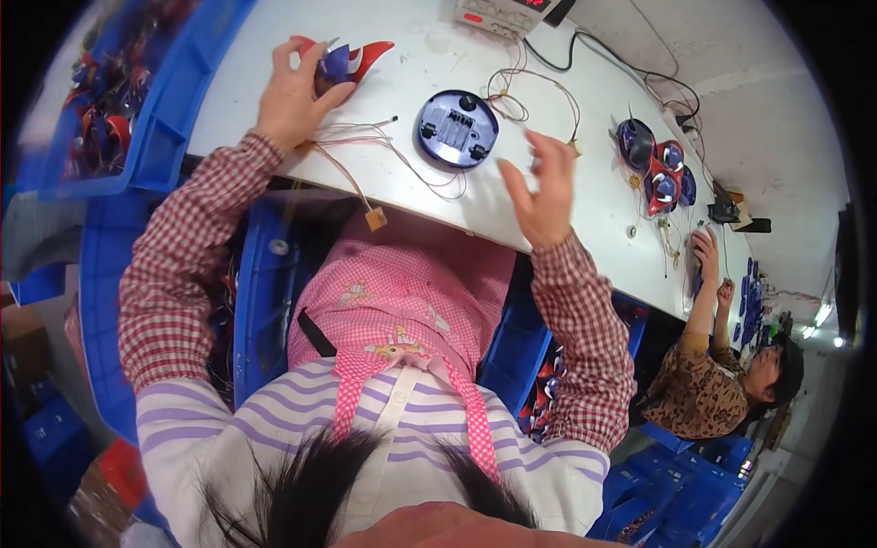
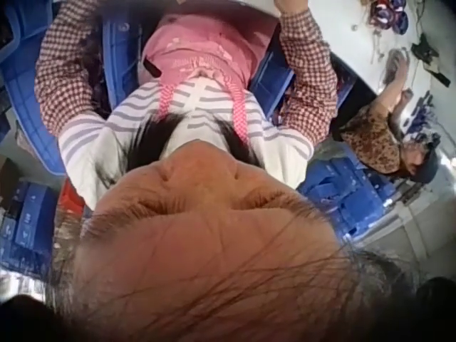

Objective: Assembling small electronic toy figures by connecting internal components and shells at a factory workbench.

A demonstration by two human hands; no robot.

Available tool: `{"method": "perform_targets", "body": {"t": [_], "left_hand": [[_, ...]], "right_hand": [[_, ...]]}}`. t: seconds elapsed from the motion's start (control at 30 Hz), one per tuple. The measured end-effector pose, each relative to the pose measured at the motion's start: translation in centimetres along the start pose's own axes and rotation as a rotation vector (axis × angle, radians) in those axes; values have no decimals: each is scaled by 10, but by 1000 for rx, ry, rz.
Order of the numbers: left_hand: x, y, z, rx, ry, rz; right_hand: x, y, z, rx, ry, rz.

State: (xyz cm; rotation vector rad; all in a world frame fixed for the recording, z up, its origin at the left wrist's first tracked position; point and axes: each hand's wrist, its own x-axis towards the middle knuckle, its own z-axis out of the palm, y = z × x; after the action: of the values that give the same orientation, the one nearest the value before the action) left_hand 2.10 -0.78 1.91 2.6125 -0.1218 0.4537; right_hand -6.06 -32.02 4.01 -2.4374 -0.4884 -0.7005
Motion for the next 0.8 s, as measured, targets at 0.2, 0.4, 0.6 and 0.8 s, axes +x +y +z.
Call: {"method": "perform_targets", "body": {"t": [0.2,0.4,0.6,0.8], "left_hand": [[-12,46,13,-148,-101,399],[18,82,64,-116,-293,237],[9,79,78,-197,-296,225],[5,83,78,-231,-276,218]], "right_hand": [[-1,50,-33,84,144,379],[24,51,-34,544,-87,667],[35,-2,-4,765,-64,496],[29,-2,28,518,-47,250]]}}
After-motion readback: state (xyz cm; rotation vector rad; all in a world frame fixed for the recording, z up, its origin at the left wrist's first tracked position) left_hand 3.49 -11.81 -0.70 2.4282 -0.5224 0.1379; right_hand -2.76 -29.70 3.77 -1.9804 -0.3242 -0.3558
